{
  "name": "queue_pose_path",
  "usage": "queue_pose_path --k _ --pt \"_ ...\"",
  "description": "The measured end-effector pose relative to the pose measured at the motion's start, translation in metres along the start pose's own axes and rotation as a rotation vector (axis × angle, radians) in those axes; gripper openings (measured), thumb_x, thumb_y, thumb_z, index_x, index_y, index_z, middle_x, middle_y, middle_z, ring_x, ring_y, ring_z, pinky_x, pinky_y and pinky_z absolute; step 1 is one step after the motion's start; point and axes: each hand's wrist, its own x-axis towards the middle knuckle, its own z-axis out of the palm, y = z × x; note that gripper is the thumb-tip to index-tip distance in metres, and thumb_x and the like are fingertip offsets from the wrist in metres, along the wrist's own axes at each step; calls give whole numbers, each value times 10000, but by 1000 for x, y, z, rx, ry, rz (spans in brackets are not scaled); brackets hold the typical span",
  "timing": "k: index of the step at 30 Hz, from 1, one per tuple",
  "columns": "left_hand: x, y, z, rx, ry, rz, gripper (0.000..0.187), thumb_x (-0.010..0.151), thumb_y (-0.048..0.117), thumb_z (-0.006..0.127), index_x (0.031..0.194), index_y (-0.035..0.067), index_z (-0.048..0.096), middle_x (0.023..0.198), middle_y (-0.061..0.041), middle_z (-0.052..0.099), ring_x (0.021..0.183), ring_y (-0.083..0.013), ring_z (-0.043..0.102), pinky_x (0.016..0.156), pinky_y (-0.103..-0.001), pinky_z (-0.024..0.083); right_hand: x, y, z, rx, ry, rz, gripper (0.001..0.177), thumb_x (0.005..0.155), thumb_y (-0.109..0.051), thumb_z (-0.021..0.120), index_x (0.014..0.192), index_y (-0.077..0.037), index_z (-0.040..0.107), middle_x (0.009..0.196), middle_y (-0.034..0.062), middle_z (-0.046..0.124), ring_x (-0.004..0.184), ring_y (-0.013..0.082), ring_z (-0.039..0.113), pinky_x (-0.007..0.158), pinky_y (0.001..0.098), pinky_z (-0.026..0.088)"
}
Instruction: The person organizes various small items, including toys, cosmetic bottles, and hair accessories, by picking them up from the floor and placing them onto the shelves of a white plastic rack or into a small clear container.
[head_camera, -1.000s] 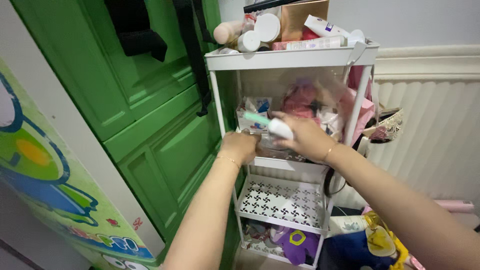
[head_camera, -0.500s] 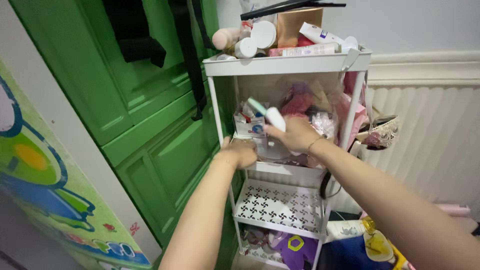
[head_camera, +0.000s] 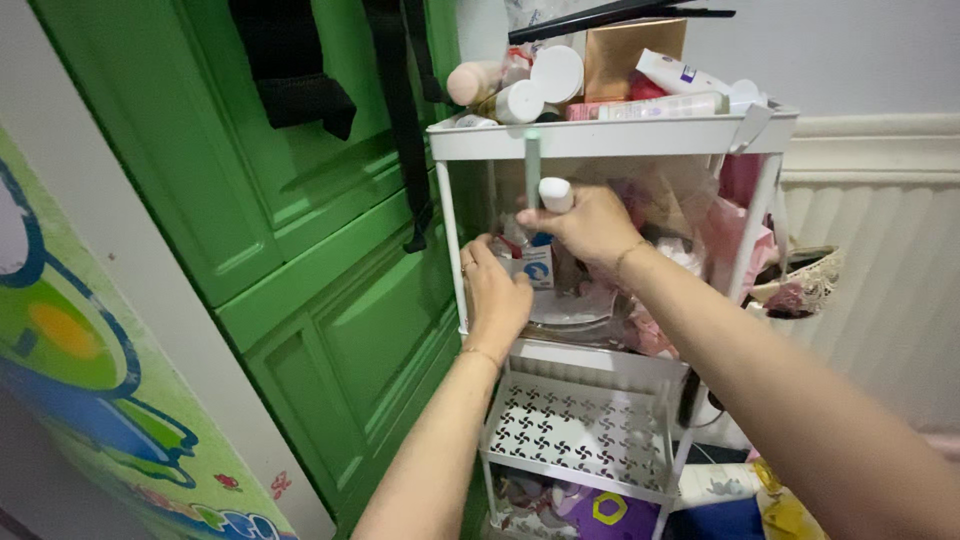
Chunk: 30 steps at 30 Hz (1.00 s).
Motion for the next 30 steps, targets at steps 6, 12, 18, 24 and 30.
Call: queue_pose_path --k 6,12,18,24,30 --pt "0 4 8 71 -30 -71 751 772 9 679 1444 20 345 1491 -227 365 1314 -476 448 1081 -510 409 42 40 12 -804 -39 13 513 831 -519 794 1012 -40 785 1017 230 740 938 372 708 872 450 532" --pt "4 3 5 142 -73 -80 713 812 54 662 1464 68 372 1534 -200 357 1304 -493 444 1062 -541 402 67 57 22 -1028 -160 10 574 897 -571 701 1015 -11 736 1019 259 715 965 401 686 904 482 509" --pt "20 -2 12 190 -80 -49 616 821 71 626 1417 74 467 1552 -186 375 1316 -492 449 1104 -556 377 62 51 25 -591 171 -161 518 1008 -465 593 1183 22 614 1015 287 692 924 455 673 846 504 516" --pt "32 10 23 262 -228 -192 534 864 128 601 1379 31 497 1602 -193 278 1410 -477 314 1119 -644 281 65 66 33 -699 -86 -222 452 874 -253 643 1194 51 545 1038 338 660 959 487 650 857 513 519" --pt "32 11 23 269 -234 -240 524 887 144 583 1382 2 487 1626 -216 248 1442 -471 301 1144 -642 270 50 70 34 -594 64 -245 420 925 -127 582 1319 14 537 1010 333 674 961 514 644 878 576 489"
